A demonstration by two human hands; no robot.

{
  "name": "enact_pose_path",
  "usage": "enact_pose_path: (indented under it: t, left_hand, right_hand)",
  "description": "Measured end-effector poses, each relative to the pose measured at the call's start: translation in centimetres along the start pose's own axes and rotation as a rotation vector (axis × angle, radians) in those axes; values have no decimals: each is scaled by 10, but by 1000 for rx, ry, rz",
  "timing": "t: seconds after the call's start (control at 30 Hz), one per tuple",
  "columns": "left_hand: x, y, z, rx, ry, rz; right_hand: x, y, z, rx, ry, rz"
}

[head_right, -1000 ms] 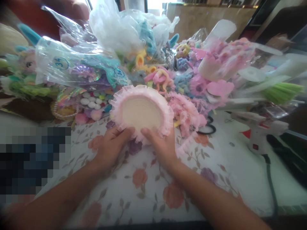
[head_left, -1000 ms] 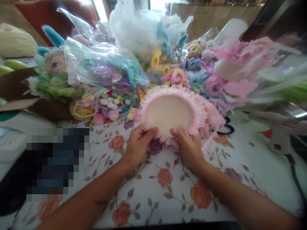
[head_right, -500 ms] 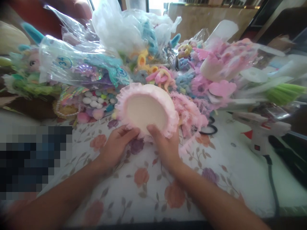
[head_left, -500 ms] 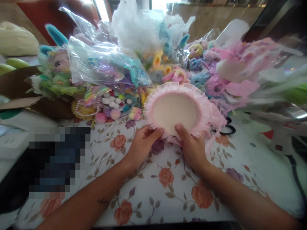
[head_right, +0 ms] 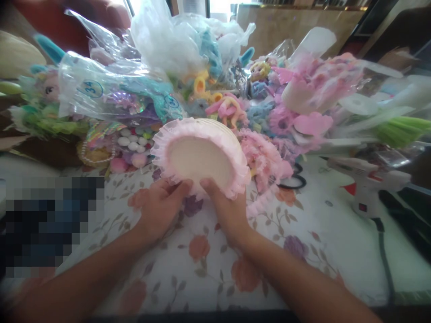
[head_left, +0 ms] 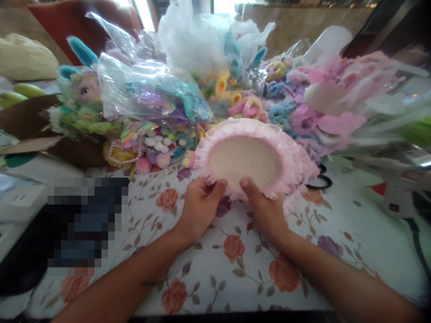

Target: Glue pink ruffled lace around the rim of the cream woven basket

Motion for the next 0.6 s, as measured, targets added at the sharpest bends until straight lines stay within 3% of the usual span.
enact_pose_path:
  t: [0.27, 0.47, 0.6]
  left_hand:
    - [10, -5, 9, 15, 180, 134]
    - [12, -9, 10, 44, 233, 158]
    - [11, -7, 3, 42, 211, 154]
  right_hand:
    - [-6, -5, 4, -13, 16, -43]
    - [-10, -6, 1, 7, 78, -72]
    - [-2, -5, 2, -21, 17, -13]
Point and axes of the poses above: each hand's wrist, its own y-axis away from the middle knuckle, its own x-axis out of the palm, z = x × y, the point moved 10 cm from there along -y, towards the middle knuckle, and after that the axes turned 4 degrees about -z, right-handed, at the moved point
